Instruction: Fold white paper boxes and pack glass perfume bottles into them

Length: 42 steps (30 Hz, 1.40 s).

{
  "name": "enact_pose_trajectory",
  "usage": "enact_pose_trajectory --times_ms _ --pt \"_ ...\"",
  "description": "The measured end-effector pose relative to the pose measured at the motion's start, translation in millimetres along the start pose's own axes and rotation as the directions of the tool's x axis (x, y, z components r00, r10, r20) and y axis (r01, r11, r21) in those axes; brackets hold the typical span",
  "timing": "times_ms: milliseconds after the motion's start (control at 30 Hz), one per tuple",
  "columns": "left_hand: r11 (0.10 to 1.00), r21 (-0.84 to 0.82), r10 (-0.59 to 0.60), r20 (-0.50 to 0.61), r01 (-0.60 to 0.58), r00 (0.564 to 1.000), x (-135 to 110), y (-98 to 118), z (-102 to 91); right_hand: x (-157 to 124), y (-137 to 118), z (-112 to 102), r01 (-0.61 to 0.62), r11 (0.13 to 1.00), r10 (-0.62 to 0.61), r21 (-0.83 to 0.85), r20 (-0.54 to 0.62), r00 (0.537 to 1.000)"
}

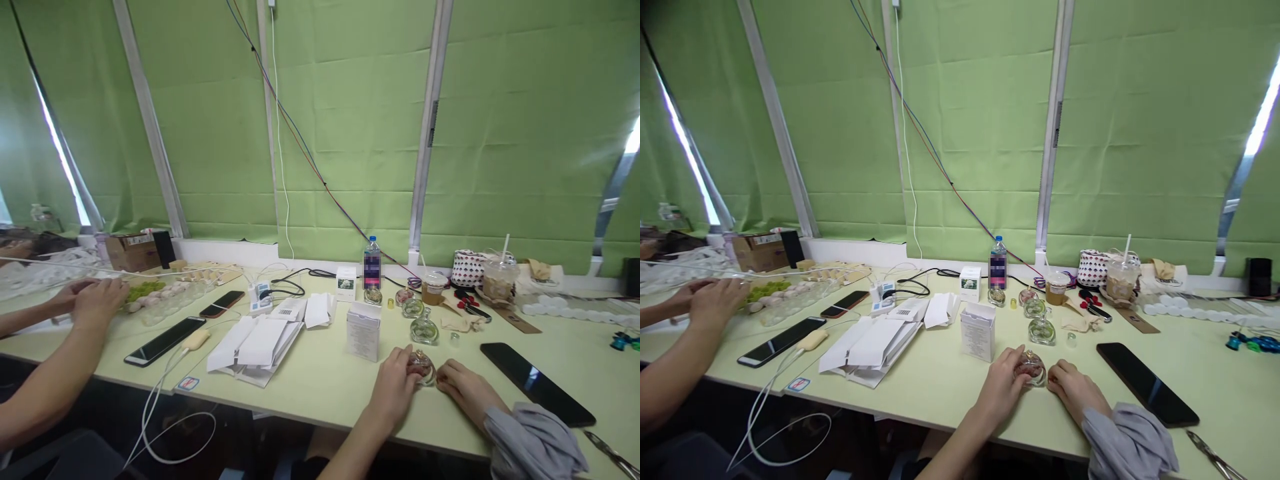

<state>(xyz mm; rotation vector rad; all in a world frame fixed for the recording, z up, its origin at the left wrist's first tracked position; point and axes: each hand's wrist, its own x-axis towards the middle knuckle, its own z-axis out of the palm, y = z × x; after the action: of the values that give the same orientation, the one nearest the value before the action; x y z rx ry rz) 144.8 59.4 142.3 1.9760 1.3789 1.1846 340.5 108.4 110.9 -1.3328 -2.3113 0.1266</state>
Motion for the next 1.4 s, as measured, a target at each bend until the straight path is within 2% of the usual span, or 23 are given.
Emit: enact_pose_trajectory --times_ms 133,233,433,700,1100,1400 --pt "0.999 -0.027 0.036 -0.026 -0.037 0.999 -0.5 4.3 -1.2 7.5 -2.3 -22.0 -0.024 0.963 0.027 0.27 -0.01 1.0" --pt "0.998 -0.041 0.056 -0.033 -0.057 0.998 -0.1 5.6 -0.7 19.3 -17.8 -39.6 0.017 0.91 0.008 0.415 -0.059 0.998" --pt "0.995 -0.061 0.074 -0.038 -0.076 0.997 0.2 7.3 -1.9 45.4 -47.9 -56.3 0.126 0.94 -0.111 0.317 -0.065 0.992" --pt "0.995 -0.072 0.067 -0.052 -0.07 0.996 0.8 10.4 -4.0 51.2 -47.8 -63.9 0.197 0.942 -0.209 0.271 0.019 0.978" --pt "0.993 -0.077 0.088 -0.046 -0.092 0.995 1.6 4.3 -1.6 50.7 -49.8 -64.5 0.158 0.957 -0.156 0.245 -0.028 0.987" --pt "0.992 -0.083 0.092 -0.041 -0.095 0.995 2.0 2.3 -1.4 51.4 -48.1 -63.2 0.181 0.966 -0.188 0.186 0.02 0.982"
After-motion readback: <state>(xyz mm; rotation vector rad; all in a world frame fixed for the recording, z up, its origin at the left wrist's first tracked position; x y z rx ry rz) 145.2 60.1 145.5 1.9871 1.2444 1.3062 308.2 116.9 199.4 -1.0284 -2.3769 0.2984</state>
